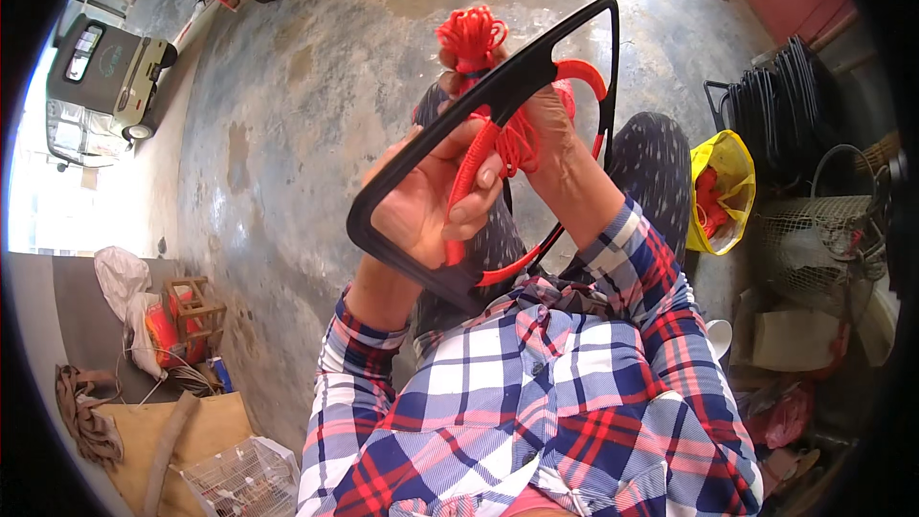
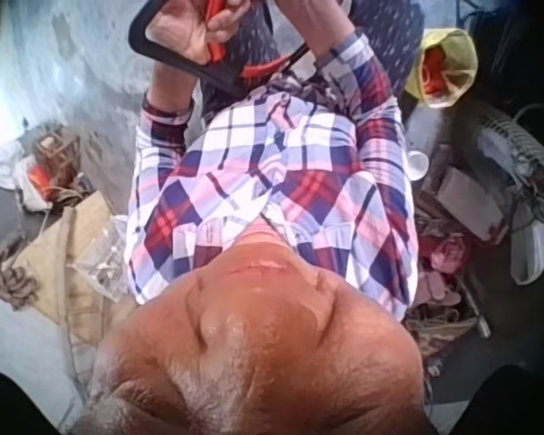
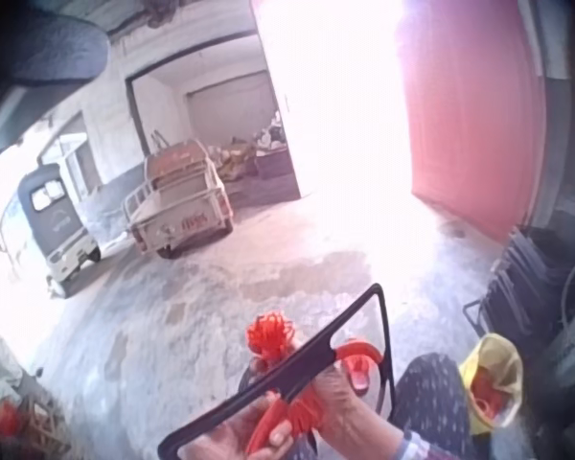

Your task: Wrap a red string around a black plastic frame part.

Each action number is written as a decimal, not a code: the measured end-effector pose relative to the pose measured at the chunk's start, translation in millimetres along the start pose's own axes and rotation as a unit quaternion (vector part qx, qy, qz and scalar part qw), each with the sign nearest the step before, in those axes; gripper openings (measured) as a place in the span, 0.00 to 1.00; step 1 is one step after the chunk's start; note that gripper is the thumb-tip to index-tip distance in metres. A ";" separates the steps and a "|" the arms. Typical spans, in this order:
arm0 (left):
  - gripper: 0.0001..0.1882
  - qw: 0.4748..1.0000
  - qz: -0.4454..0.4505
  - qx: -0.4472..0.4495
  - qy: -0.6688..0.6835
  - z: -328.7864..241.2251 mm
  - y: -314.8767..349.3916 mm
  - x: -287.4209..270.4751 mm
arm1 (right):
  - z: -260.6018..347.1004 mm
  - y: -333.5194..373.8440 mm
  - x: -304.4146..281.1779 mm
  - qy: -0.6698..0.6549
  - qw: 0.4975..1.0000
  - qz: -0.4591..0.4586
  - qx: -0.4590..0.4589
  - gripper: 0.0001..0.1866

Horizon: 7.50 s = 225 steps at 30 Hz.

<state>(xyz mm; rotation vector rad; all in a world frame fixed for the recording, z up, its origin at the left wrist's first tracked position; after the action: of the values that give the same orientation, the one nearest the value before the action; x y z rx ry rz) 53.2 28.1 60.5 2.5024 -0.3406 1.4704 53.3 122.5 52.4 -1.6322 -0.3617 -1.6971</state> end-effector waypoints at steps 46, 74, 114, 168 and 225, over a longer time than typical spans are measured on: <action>0.09 0.790 -0.231 0.274 -0.498 5.7 5.8 -38.9 | 55.8 124.9 38.6 0.800 0.585 -0.043 -0.130 0.22; 0.16 0.919 -0.150 -0.256 -0.260 76.9 -17.3 -105.5 | 101.1 188.8 -61.9 0.297 0.913 -0.262 -0.098 0.15; 0.11 0.747 -0.214 -0.133 -0.614 65.3 -17.3 -103.6 | 203.3 208.5 -47.1 0.549 0.767 -0.299 -0.146 0.29; 0.08 0.956 -0.129 -0.202 -0.172 96.3 -20.3 -92.3 | 67.4 164.7 -28.6 0.846 0.526 0.017 -0.083 0.18; 0.08 0.940 -0.187 -0.222 -0.178 98.6 -6.3 -109.2 | 65.9 204.4 -30.2 0.499 0.826 -0.262 0.010 0.10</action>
<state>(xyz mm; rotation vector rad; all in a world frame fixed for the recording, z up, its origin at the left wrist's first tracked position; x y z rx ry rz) 84.9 13.9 -82.6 2.2811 -0.2056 0.7003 236.3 35.2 -24.6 -0.4319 -0.2911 -2.6696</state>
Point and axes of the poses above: each hand's wrist, its own y-axis away from the middle knuckle, its own x-axis out of the palm, z = x × y, the point moved 10 cm from there along -y, towards the middle knuckle, and after that the axes turned 7 degrees about -x, right-handed, at the moved point
